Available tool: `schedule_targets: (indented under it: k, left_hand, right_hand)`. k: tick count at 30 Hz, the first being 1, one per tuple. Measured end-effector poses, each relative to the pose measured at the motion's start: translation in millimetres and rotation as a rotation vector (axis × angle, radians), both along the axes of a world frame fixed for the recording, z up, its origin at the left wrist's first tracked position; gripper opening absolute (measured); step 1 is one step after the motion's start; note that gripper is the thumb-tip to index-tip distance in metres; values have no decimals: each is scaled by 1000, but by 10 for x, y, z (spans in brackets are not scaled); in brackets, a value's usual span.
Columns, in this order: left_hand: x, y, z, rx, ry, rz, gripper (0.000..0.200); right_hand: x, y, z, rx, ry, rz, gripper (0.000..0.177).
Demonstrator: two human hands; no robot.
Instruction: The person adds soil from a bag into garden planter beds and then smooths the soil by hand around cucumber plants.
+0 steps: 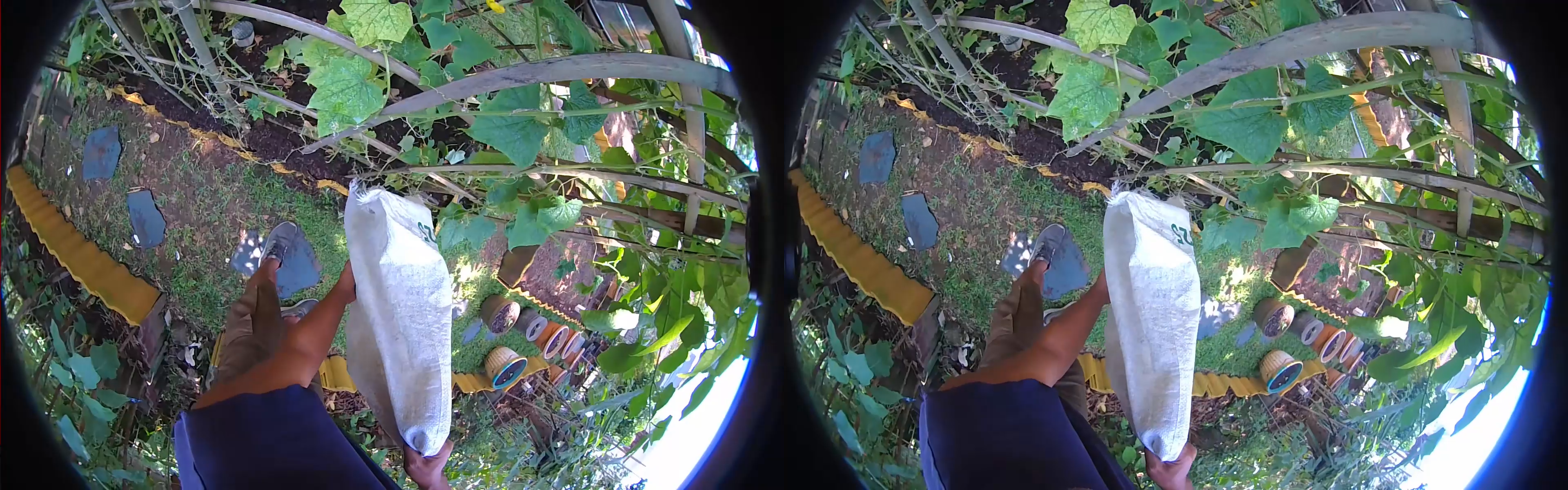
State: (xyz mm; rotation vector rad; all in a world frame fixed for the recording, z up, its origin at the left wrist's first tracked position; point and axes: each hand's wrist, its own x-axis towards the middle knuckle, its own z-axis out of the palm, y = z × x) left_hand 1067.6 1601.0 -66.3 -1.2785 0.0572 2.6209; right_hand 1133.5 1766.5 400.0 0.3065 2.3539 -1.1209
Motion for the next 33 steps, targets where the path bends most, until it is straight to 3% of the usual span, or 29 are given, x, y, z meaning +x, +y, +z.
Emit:
schedule_targets:
  k: [5,8,10,11,12,14,15,16,21,25,28,31,33]
  left_hand:
    - [123,-215,293,81,9,87,56]
    - [91,-488,708,-132,75,41,56]
    - [30,-684,586,-86,12,7,55]
    - [5,-763,492,-56,-22,-18,54]
    - [-79,-874,359,-90,-37,-55,53]
    - [-375,-1109,273,-205,-59,-87,50]
    - [-480,-1216,273,-292,-72,-106,49]
    - [-495,-1304,284,-378,-85,-133,49]
    - [-739,-1626,339,-422,124,-94,41]
    - [-1016,-1609,270,-430,160,-72,39]
    - [-1080,-1644,327,-559,267,-197,40]
    - [-1167,-1565,247,-552,307,-277,44]
    - [-1228,-1419,336,-416,328,-305,44]
  right_hand:
    - [-43,-36,220,2,-83,91,11]
    - [-188,-248,371,16,-8,141,15]
    - [-577,-758,502,-76,169,124,8]
    - [-633,-625,378,-62,70,103,7]
    - [-662,-494,259,-46,-32,82,7]
    - [-970,-905,345,-37,145,159,7]
    - [-1000,-1061,266,-77,213,75,7]
    - [-1041,-1020,194,-76,129,146,8]
    - [-1135,-1294,165,-89,167,137,7]
    - [-1090,-1151,43,-61,152,152,8]
    - [-970,-891,-109,-8,100,123,7]
    - [-684,-685,-193,22,65,144,9]
    - [-330,-371,-325,51,34,216,14]
